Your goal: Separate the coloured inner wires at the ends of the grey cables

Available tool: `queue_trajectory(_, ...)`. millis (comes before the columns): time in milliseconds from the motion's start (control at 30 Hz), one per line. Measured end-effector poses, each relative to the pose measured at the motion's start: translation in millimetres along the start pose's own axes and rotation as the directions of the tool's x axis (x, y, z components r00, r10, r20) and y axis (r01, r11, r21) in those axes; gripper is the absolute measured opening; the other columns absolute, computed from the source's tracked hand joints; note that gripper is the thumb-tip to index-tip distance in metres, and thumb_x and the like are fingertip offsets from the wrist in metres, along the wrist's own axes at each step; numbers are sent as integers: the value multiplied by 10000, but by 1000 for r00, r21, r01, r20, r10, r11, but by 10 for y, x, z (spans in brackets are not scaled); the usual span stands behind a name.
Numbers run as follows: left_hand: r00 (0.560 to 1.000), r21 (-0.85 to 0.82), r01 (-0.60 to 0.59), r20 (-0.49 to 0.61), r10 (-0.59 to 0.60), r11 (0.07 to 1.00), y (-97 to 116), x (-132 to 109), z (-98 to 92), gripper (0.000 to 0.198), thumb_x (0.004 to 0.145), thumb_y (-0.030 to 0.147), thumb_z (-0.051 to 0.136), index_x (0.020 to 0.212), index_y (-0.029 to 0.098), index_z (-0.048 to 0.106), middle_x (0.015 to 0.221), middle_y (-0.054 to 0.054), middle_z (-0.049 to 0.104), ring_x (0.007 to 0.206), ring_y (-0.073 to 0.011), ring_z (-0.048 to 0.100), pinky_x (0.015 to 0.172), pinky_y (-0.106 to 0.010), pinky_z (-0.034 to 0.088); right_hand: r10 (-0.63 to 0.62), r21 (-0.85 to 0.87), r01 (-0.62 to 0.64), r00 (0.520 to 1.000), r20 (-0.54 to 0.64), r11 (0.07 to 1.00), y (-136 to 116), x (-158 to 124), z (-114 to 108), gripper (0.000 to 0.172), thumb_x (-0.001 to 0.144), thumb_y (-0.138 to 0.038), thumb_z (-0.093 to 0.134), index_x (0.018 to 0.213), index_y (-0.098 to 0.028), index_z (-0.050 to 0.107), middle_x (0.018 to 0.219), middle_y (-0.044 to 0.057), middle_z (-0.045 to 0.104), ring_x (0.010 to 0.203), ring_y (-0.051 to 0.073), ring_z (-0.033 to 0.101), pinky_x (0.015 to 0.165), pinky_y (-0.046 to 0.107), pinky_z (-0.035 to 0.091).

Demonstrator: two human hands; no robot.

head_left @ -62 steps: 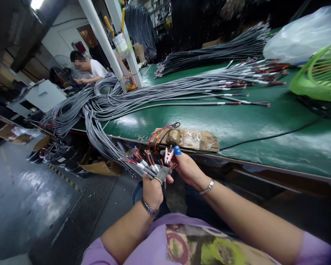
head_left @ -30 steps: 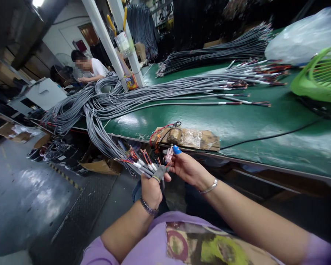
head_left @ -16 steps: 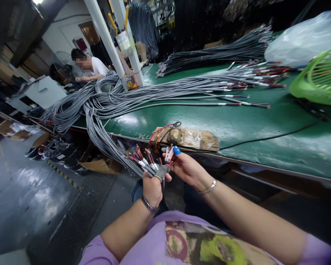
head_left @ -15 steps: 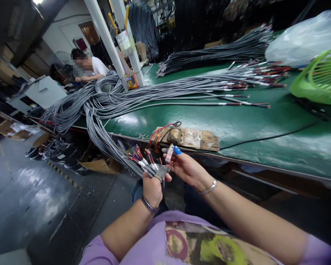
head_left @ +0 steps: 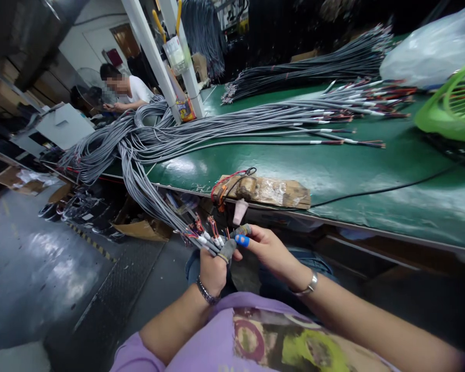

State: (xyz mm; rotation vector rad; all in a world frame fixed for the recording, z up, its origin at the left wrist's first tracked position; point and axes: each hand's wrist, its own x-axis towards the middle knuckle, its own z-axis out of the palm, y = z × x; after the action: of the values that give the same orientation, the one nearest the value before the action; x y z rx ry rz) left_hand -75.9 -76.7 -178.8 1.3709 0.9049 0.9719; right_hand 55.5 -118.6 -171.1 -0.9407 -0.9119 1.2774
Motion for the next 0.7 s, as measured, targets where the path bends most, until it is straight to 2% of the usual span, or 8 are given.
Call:
queue_trajectory(167,965,107,76,241,-100,991,62,37,-115,346,744,438,661,564,144,684,555,-63,663,520,-143,568,543,-252,450,-31,-128,29,999,-15,991,-36,14,-16,281,726,-465,679,674,-199,603,537,-9,594,527,140,520,575,283,428)
queue_trajectory(233,956,126,72,273,-105,989,74,48,-143,328,733,420,675,558,142,683,542,-63,658,500,-138,556,523,-246,438,-34,-161,32,999,-7,986,-48,29,-23,281,728,-464,675,658,-200,607,538,-5,598,521,140,519,569,281,430)
queue_trajectory(333,972,79,69,218,-85,994,47,43,-138,312,729,400,684,560,138,681,504,-53,636,461,-123,523,493,-238,418,-23,-188,20,1000,-16,982,-57,51,-27,281,722,-453,681,646,-192,614,541,-7,600,521,131,514,570,273,425)
queue_trajectory(467,994,-53,57,97,-51,997,17,17,-88,271,730,363,686,579,138,684,498,-40,635,473,-124,544,518,-246,442,-26,-195,7,995,-95,981,-37,61,-38,286,671,-442,727,638,-177,627,580,-9,604,555,122,504,582,261,412)
queue_trajectory(600,996,-118,83,-2,-84,990,47,20,-59,289,722,340,683,514,142,655,479,-36,622,474,-129,564,518,-247,452,-40,-180,14,989,-143,984,12,30,-40,293,659,-452,736,657,-178,631,621,-9,606,591,125,495,610,267,418)
queue_trajectory(700,993,-184,96,-50,-107,978,66,46,-50,229,696,305,693,538,140,670,475,-28,618,469,-130,567,515,-248,458,-62,-202,30,987,-150,979,34,-3,-28,297,669,-449,733,647,-175,619,612,-10,582,590,121,473,596,261,402)
